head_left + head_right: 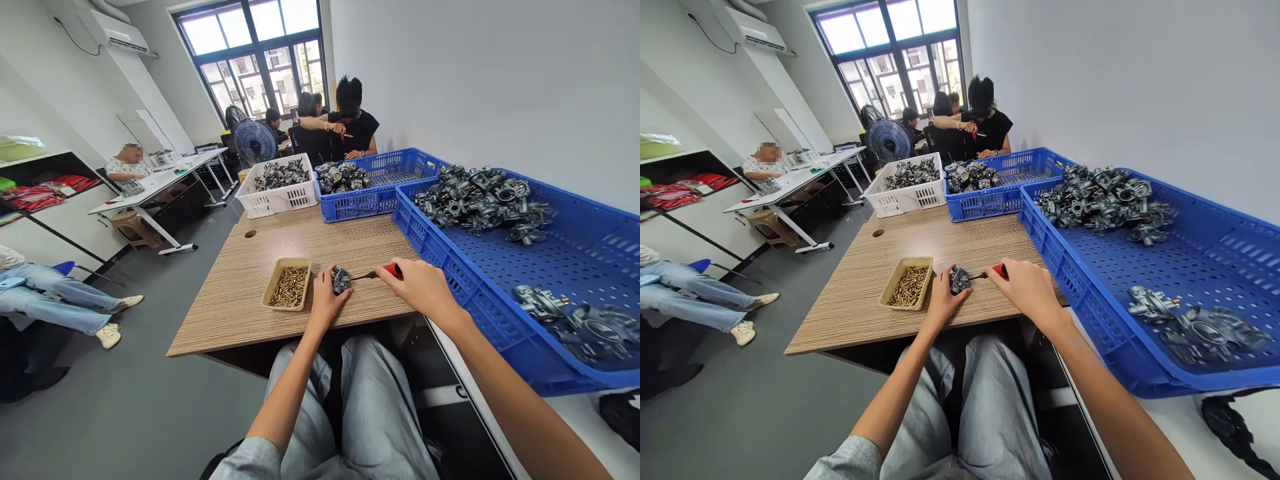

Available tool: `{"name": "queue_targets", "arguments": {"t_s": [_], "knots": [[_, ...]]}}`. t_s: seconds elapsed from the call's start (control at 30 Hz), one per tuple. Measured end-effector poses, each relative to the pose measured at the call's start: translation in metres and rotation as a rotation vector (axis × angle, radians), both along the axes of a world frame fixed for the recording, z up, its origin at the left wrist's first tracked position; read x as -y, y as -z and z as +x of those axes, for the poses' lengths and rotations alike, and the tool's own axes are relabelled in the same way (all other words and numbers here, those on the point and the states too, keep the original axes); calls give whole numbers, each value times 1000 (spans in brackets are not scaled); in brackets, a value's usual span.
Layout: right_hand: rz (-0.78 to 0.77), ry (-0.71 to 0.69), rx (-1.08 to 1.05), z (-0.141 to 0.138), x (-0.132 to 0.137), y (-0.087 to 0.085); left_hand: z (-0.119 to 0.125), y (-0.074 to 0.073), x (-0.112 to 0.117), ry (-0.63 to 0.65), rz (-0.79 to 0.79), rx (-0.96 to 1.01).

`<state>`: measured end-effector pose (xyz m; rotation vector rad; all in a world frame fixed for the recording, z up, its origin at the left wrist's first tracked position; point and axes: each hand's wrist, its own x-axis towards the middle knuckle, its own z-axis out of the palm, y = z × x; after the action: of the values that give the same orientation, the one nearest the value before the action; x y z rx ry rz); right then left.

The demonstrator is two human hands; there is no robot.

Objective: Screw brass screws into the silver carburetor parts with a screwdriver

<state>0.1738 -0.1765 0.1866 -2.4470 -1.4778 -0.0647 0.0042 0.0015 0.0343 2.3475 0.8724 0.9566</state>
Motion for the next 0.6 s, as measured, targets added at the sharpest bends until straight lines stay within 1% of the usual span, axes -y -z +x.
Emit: {"name": "queue_targets", "arguments": {"t_s": [0.13,0.37,0.6], "knots": [[6,4,-5,0,0,1,-1,0,1,-7,3,-7],[15,-22,7,0,1,1,0,5,-1,-19,21,-16],[-27,-53,34,-3,4,-3,-1,0,3,-23,14,-23]]}}
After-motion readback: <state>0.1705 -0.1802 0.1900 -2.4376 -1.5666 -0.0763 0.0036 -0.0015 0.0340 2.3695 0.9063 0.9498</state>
